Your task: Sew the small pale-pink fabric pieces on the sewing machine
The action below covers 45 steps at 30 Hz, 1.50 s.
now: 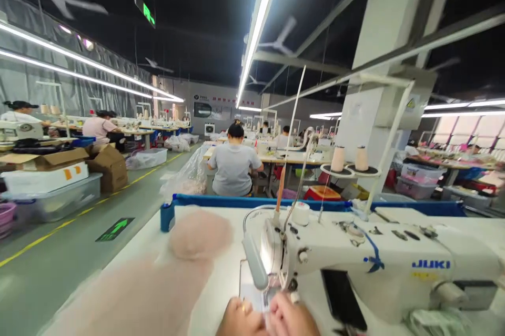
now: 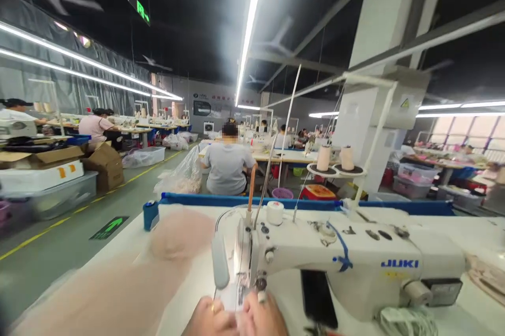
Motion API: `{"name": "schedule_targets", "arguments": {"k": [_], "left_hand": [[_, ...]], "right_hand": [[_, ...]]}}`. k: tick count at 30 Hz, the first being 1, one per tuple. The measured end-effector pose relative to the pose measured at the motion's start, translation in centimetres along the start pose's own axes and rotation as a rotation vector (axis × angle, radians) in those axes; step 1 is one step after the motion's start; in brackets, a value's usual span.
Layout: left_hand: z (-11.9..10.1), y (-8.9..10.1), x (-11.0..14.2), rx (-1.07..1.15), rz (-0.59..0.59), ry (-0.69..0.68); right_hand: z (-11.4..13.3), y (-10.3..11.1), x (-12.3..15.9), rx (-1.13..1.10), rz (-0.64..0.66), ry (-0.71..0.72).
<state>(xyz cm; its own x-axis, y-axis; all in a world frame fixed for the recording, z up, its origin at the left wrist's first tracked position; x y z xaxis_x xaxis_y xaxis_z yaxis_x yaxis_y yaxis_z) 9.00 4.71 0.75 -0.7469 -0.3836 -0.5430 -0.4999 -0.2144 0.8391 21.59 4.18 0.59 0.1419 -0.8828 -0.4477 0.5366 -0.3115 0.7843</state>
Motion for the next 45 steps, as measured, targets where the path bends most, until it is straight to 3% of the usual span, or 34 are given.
{"name": "schedule_targets", "arguments": {"k": [5, 9, 17, 29, 40, 45], "left_hand": [[-2.0, 0.1, 1.4, -0.046, 0.068, -0.005], [-2.4, 0.8, 0.9, -0.039, 0.093, -0.003], [-2.0, 0.9, 0.8, -0.023, 0.122, 0.041], [-1.2, 0.3, 0.7, -0.008, 0.139, 0.105], [-1.0, 0.0, 0.6, -0.002, 0.183, 0.119], [-0.8, 0.5, 0.7, 0.007, 0.277, 0.123]], "right_hand": [[-1.6, -0.6, 2.8, -0.038, 0.112, -0.049], [-1.4, -0.6, 3.2, -0.08, 0.154, 0.069], [0.1, -0.5, 3.0, 0.065, 0.035, 0.27], [-2.5, -1.7, 3.0, 0.253, -0.036, 0.192], [-2.3, -1.5, 3.0, 0.271, -0.091, 0.213], [-1.7, -0.3, 3.4, 0.21, -0.065, 0.278]]}}
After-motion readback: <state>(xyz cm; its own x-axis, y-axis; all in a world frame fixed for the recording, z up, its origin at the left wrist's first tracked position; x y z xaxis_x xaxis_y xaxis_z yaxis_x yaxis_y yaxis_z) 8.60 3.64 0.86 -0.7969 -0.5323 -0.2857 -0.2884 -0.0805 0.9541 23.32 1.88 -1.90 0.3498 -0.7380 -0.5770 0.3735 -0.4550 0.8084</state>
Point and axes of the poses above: each hand's wrist, its own x-axis away from the middle knuckle, its own y-axis out of the back of the hand, z = x × y, the point moved 8 cm from there along -x, towards the middle knuckle, and after that the axes turned 5 degrees about -y, right-handed, at the moved point
